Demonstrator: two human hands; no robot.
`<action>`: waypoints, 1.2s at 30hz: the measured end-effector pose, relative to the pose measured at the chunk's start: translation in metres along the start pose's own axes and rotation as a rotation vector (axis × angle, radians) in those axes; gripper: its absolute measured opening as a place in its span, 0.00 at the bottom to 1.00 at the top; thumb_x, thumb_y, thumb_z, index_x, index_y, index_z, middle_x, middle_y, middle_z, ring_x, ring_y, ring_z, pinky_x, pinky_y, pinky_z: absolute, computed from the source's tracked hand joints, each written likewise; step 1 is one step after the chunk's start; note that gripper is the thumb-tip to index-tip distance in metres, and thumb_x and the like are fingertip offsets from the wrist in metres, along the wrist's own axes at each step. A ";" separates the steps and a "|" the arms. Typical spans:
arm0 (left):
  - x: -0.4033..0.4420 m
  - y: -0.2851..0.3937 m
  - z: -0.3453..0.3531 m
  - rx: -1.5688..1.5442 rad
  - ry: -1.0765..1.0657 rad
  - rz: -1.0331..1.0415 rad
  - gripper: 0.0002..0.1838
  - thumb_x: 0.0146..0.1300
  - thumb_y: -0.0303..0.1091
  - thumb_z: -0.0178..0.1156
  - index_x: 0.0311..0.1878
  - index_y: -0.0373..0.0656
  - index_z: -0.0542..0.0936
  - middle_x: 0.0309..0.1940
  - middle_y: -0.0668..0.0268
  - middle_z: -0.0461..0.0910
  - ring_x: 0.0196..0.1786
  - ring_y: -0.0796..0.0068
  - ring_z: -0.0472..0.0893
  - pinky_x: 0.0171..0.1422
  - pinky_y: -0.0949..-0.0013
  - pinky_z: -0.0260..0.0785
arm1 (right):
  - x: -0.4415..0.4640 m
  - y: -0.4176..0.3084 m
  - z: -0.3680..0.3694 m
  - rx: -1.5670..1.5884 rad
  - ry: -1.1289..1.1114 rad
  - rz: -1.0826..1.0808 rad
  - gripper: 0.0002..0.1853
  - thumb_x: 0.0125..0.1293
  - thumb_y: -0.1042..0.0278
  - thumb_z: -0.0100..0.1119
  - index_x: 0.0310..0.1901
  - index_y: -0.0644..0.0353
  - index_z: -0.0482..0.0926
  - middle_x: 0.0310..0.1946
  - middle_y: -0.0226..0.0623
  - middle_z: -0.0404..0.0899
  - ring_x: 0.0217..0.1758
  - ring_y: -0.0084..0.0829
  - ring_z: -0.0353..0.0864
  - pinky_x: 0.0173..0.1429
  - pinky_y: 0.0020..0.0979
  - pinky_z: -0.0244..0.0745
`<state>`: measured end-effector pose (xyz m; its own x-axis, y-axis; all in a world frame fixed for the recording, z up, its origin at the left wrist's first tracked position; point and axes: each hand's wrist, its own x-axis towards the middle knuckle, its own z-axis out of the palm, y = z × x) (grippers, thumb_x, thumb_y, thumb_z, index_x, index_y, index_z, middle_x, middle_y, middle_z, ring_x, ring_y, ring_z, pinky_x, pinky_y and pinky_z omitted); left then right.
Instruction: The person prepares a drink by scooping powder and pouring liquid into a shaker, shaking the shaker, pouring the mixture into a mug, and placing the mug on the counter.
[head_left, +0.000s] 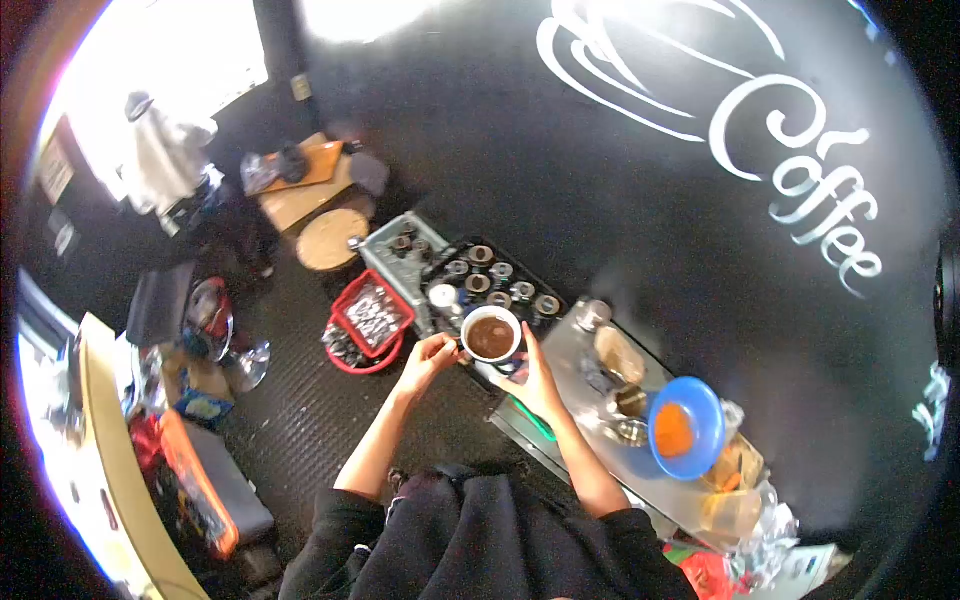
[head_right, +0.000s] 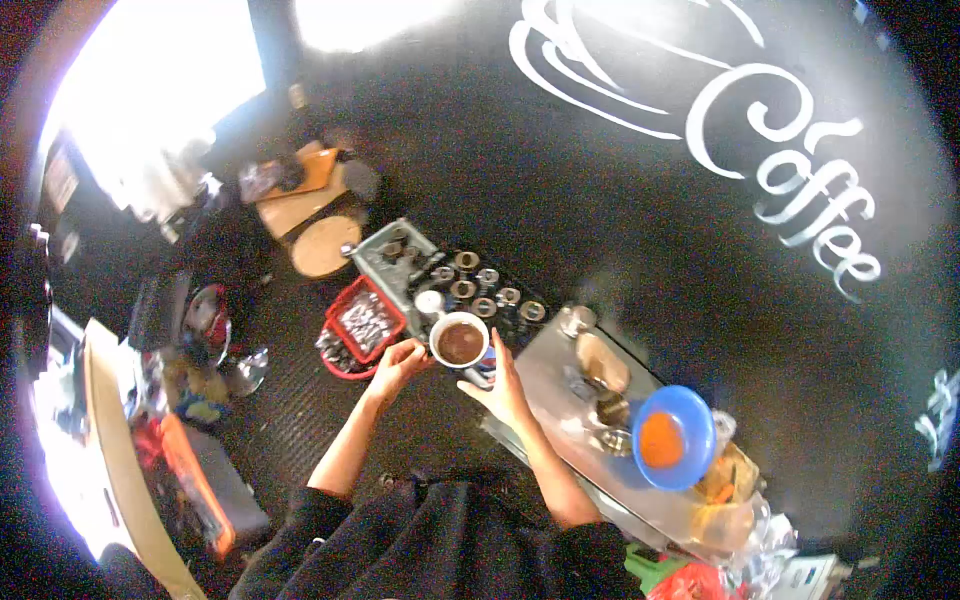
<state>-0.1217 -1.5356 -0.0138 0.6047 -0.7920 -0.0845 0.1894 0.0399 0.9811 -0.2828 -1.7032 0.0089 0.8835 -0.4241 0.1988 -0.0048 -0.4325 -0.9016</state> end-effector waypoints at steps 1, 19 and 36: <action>-0.013 0.010 -0.016 -0.062 0.016 0.052 0.14 0.68 0.41 0.53 0.34 0.39 0.73 0.30 0.72 0.74 0.43 0.79 0.77 0.53 0.75 0.68 | 0.011 -0.010 0.018 0.068 -0.058 0.040 0.59 0.42 0.62 0.76 0.72 0.53 0.42 0.65 0.46 0.59 0.57 0.39 0.71 0.50 0.32 0.74; -0.286 0.075 -0.322 0.059 0.627 0.154 0.17 0.66 0.43 0.55 0.47 0.39 0.78 0.37 0.70 0.80 0.42 0.83 0.77 0.49 0.76 0.69 | 0.083 -0.192 0.390 0.529 -0.695 -0.141 0.43 0.41 0.77 0.76 0.61 0.60 0.64 0.51 0.39 0.75 0.51 0.28 0.77 0.53 0.30 0.76; -0.473 0.105 -0.461 0.045 1.444 0.327 0.15 0.67 0.37 0.55 0.48 0.35 0.78 0.38 0.67 0.81 0.41 0.82 0.79 0.48 0.77 0.70 | 0.110 -0.358 0.704 0.536 -1.480 -0.388 0.45 0.40 0.70 0.77 0.63 0.59 0.64 0.44 0.34 0.78 0.38 0.16 0.74 0.44 0.22 0.70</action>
<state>-0.0314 -0.8760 0.0494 0.8479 0.5258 0.0670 -0.1113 0.0531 0.9924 0.1456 -1.0349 0.0833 0.4478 0.8725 0.1956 0.1892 0.1213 -0.9744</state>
